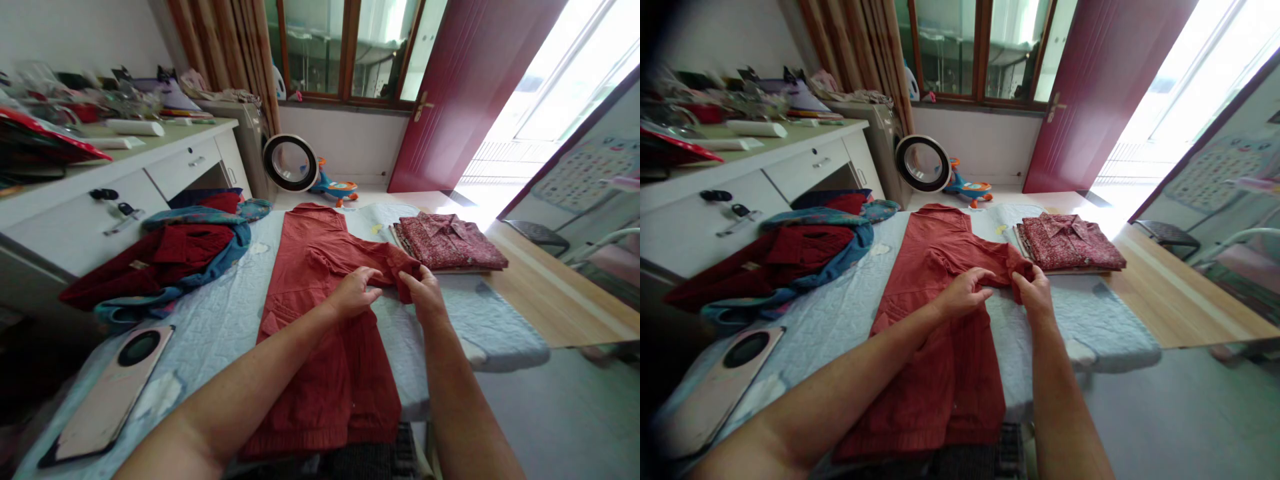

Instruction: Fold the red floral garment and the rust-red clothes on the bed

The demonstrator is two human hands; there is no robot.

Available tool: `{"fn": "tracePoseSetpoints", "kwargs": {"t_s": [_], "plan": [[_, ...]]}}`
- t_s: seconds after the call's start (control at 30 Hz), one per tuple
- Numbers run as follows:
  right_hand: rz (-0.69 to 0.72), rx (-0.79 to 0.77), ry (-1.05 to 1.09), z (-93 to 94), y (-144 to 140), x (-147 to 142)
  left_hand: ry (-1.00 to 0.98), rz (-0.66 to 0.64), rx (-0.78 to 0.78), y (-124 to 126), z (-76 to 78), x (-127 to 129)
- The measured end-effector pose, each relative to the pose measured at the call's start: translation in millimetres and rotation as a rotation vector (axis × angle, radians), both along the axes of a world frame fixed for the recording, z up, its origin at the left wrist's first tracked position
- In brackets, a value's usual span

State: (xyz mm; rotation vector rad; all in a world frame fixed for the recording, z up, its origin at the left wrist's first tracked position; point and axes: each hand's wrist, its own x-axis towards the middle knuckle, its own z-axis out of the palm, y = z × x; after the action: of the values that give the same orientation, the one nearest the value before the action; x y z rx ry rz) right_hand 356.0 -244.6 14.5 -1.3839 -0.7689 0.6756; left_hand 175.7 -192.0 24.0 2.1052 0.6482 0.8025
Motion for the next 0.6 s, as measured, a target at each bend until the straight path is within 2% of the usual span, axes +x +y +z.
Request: {"fn": "tracePoseSetpoints", "kwargs": {"t_s": [0.07, 0.1, 0.2, 0.3, 0.47, 0.6], "plan": [[0.052, 0.02, 0.066, 1.0, -1.0, -12.9, -0.129, -0.056, -0.173, -2.8, -4.7, 24.9], [0.08, 0.021, 0.085, 1.1, -1.9, -17.6, -0.162, -0.044, -0.228, -3.8, -7.4, 33.8], [0.154, -0.007, 0.085, -0.5, -5.8, -24.2, -0.143, 0.084, -0.244, -6.0, -14.1, 45.1], [0.191, -0.032, 0.064, -3.7, -9.2, -24.5, -0.1, 0.177, -0.201, -8.2, -17.5, 40.8], [0.221, -0.018, 0.084, -5.8, -10.3, -24.7, -0.21, 0.159, -0.331, -7.9, -19.2, 28.1], [0.257, -0.023, -0.005, -3.3, -11.3, -25.0, -0.253, 0.149, -0.387, -2.7, -17.1, 17.4]]}}
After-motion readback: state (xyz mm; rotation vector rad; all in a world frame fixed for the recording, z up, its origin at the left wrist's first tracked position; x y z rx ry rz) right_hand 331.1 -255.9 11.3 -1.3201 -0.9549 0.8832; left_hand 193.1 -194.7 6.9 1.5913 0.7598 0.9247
